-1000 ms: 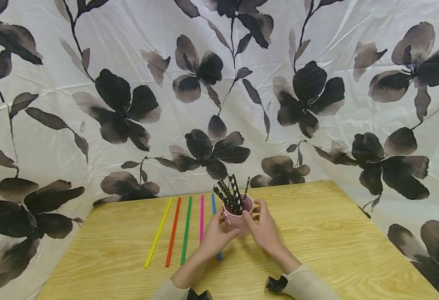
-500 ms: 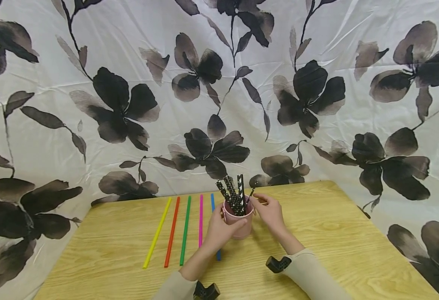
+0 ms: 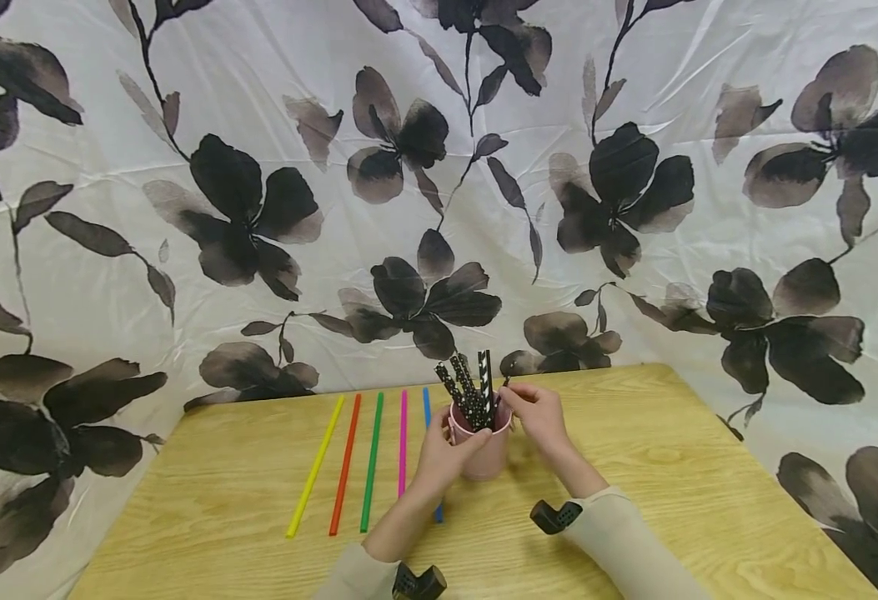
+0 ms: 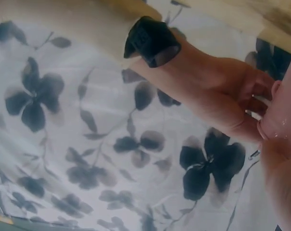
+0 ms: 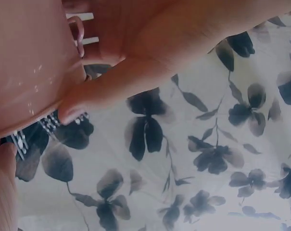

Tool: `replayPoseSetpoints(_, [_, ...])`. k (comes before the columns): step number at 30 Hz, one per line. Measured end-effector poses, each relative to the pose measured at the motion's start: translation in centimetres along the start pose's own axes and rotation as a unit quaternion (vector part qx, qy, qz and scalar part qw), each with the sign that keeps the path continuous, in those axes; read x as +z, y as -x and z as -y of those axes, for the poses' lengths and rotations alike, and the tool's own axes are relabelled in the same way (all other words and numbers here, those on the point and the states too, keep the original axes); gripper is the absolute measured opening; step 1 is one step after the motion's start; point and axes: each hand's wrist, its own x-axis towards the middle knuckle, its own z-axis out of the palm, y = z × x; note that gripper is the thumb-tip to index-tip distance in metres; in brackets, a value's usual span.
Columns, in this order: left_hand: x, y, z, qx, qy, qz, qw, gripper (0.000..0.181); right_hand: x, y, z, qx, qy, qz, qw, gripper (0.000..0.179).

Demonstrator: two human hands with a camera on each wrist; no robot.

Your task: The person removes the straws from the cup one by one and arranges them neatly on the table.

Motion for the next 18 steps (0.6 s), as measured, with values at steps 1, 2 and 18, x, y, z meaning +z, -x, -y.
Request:
replayPoseSetpoints(1, [0.0,0.0,0.0,-0.004,0.008,0.001,1.0000,0.073,-0.2,0.0,0.2,0.000,-0.007,0.005,1.0000,0.027])
replayPoseSetpoints(2, [0.1,0.0,0.0,-0.009,0.012,0.001,0.9999,0.072,-0.4,-0.1,0.5,0.000,-0.013,0.012,0.9998,0.027])
replayPoseSetpoints(18, [-0.5,-0.2,-0.4,-0.047,0.067,0.023,0.9964,0.062,-3.5,-2.2,6.7,-0.093,-0.202,0.044,0.9740,0.026])
